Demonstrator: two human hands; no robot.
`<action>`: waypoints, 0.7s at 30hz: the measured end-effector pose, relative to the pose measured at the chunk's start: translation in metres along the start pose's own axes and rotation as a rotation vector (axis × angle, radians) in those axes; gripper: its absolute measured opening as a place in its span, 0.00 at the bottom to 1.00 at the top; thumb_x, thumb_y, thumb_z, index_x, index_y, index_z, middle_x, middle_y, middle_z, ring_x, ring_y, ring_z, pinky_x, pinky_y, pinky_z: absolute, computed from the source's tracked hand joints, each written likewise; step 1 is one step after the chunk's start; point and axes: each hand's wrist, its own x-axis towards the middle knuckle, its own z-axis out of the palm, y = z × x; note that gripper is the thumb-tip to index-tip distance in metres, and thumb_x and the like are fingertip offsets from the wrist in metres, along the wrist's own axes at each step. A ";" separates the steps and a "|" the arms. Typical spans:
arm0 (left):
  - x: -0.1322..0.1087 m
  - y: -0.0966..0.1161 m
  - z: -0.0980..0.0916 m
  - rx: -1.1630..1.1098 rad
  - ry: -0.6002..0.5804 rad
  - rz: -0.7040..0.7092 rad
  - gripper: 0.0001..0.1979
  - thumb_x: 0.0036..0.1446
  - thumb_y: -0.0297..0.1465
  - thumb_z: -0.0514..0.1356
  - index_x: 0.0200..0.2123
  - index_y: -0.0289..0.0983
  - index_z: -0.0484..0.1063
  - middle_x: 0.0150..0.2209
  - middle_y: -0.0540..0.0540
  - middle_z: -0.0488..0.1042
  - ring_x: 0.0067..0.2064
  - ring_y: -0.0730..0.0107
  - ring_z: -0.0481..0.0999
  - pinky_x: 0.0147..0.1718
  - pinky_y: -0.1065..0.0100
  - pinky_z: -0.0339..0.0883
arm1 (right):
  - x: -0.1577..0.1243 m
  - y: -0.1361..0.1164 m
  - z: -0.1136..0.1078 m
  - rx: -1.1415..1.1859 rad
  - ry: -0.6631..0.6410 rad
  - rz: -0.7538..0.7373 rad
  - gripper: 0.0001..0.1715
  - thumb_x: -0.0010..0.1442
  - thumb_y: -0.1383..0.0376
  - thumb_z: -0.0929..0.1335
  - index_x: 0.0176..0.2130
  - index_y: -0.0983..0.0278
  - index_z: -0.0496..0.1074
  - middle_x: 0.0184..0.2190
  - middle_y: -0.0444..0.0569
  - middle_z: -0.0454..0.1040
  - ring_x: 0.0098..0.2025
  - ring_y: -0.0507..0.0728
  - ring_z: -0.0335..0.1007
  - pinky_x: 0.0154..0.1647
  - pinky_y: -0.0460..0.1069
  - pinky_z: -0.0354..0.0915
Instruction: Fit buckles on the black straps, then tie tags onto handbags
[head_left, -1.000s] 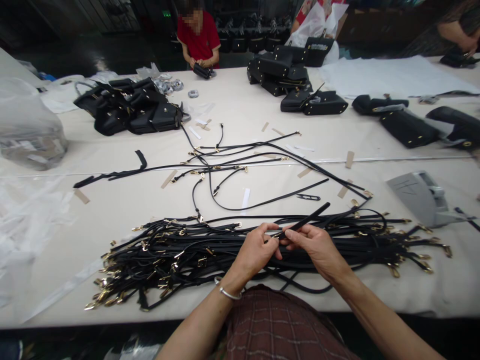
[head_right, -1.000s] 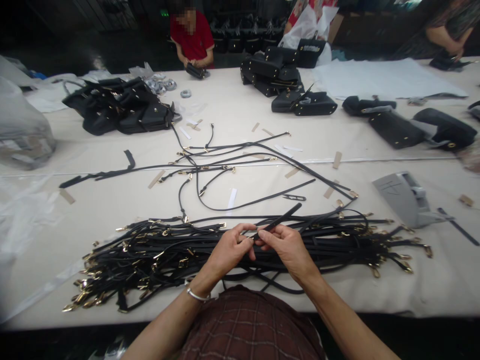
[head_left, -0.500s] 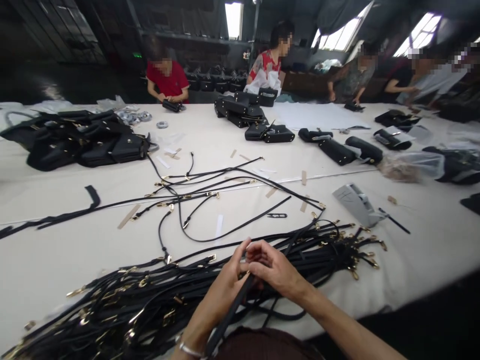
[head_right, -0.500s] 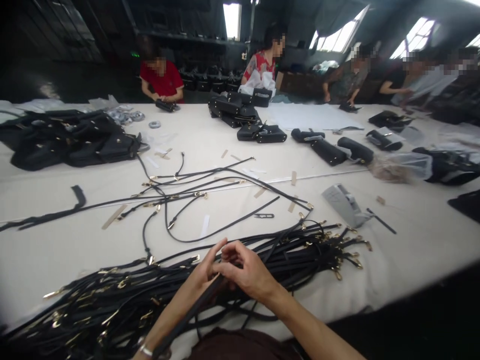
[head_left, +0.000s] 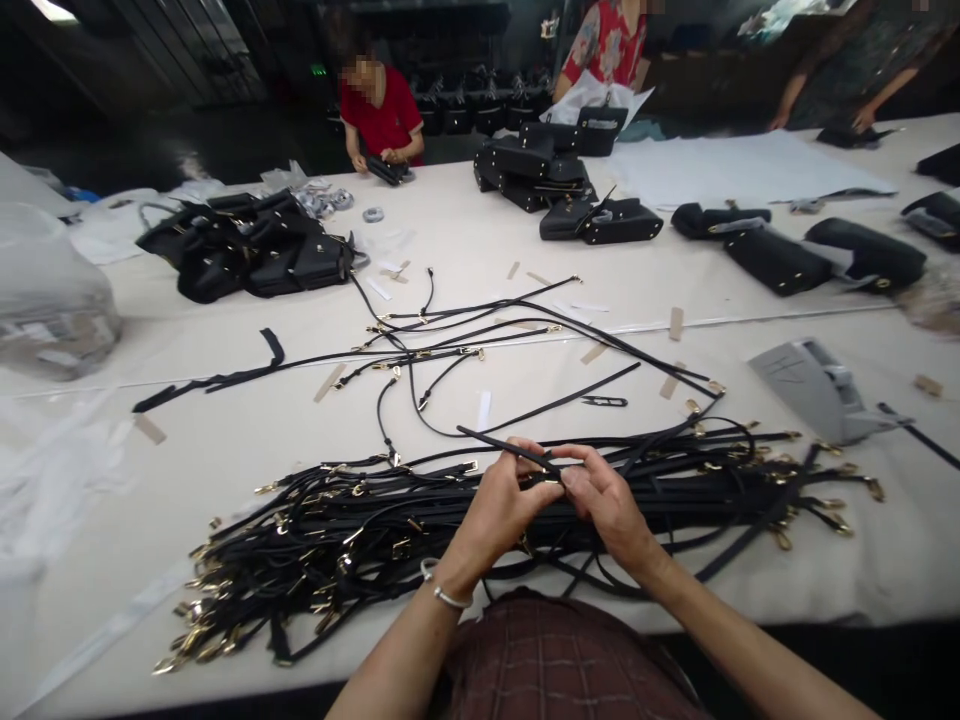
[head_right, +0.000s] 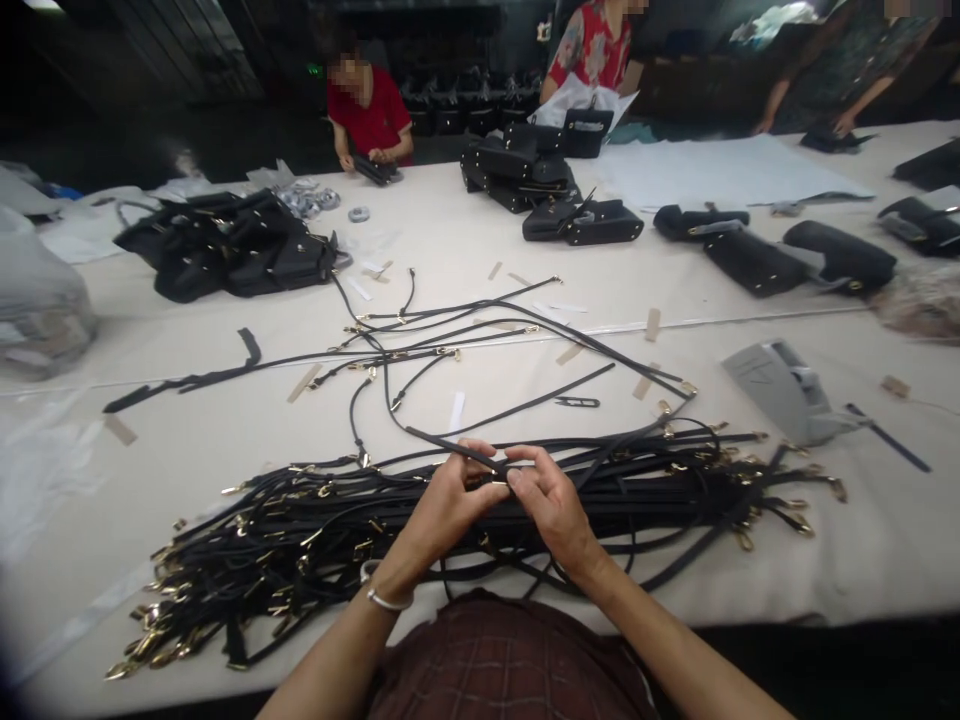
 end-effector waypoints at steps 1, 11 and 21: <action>0.001 -0.002 -0.001 0.046 0.037 0.032 0.15 0.53 0.33 0.65 0.44 0.37 0.72 0.39 0.47 0.78 0.42 0.65 0.76 0.44 0.67 0.67 | 0.003 0.001 -0.004 -0.059 0.001 -0.004 0.25 0.64 0.47 0.66 0.51 0.61 0.68 0.20 0.38 0.66 0.23 0.53 0.62 0.25 0.48 0.59; -0.002 -0.008 0.009 0.287 0.097 0.097 0.10 0.50 0.32 0.68 0.37 0.36 0.79 0.36 0.47 0.80 0.35 0.67 0.75 0.36 0.68 0.68 | 0.027 -0.075 0.002 0.002 -0.359 -0.055 0.25 0.65 0.48 0.65 0.51 0.61 0.75 0.45 0.51 0.78 0.49 0.60 0.72 0.54 0.54 0.66; -0.007 -0.016 -0.004 0.359 0.242 0.374 0.09 0.50 0.31 0.70 0.35 0.36 0.78 0.29 0.49 0.76 0.31 0.71 0.73 0.30 0.72 0.64 | 0.026 -0.080 -0.028 -0.302 -0.173 -0.125 0.21 0.54 0.52 0.74 0.22 0.62 0.69 0.34 0.47 0.71 0.41 0.58 0.67 0.46 0.51 0.59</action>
